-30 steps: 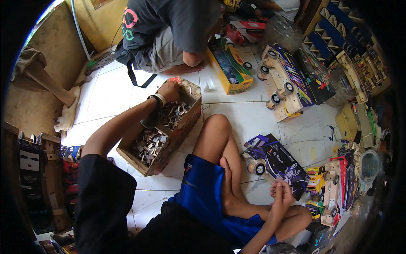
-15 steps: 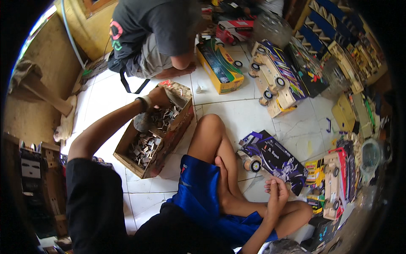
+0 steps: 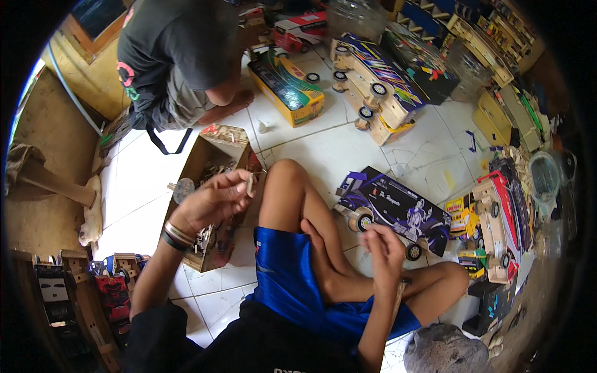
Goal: The person sits on the floor and assembles wooden toy vehicles by inserting small wooden pegs into pre-drilled holes and tapping them with a hammer. They handle several different toy models, including a purple bus, a red car, and a black bus, working on each one individually.
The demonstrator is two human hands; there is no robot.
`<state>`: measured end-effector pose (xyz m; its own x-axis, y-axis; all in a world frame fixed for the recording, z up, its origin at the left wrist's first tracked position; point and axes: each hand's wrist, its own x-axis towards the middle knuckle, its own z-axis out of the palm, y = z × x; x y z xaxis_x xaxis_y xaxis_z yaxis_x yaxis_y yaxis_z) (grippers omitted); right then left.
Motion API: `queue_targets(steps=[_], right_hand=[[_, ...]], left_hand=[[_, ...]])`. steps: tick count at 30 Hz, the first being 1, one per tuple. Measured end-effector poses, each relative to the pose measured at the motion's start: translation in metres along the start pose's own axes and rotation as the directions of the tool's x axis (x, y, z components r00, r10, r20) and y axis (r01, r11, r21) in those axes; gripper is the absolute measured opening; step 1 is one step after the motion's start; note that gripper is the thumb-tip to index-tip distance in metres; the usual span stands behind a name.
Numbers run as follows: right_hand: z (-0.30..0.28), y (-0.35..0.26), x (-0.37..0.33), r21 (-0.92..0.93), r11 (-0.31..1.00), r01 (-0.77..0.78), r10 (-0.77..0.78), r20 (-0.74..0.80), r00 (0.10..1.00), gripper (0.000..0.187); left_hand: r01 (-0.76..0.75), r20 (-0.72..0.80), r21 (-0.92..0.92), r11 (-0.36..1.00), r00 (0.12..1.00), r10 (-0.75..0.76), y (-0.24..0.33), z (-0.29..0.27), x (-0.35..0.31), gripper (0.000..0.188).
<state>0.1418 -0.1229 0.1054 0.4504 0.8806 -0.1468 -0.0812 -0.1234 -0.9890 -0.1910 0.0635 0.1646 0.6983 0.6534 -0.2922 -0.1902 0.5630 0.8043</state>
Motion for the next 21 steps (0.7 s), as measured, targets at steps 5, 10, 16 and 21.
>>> queue_targets(steps=[5,10,16,21], right_hand=[[0.041,-0.013,0.007,-0.032,0.982,0.189,-0.181,0.156,0.971,0.035],[0.047,-0.012,0.02,-0.184,0.933,0.311,-0.285,0.151,0.946,0.016],[0.04,0.004,0.027,-0.357,0.841,0.406,-0.405,0.081,0.911,0.009],[0.04,0.012,0.035,-0.469,0.786,0.404,-0.436,0.044,0.899,0.006]], left_hand=[[0.198,0.087,-0.448,0.872,0.98,-0.178,-0.076,0.054,0.024,0.031],[0.318,0.242,-0.579,0.751,0.946,-0.214,-0.116,0.078,0.044,0.023],[0.245,0.031,-0.361,0.9,0.967,-0.251,-0.129,0.083,0.054,0.027],[0.023,-0.148,0.021,1.0,0.989,-0.019,-0.139,0.089,0.073,0.028]])
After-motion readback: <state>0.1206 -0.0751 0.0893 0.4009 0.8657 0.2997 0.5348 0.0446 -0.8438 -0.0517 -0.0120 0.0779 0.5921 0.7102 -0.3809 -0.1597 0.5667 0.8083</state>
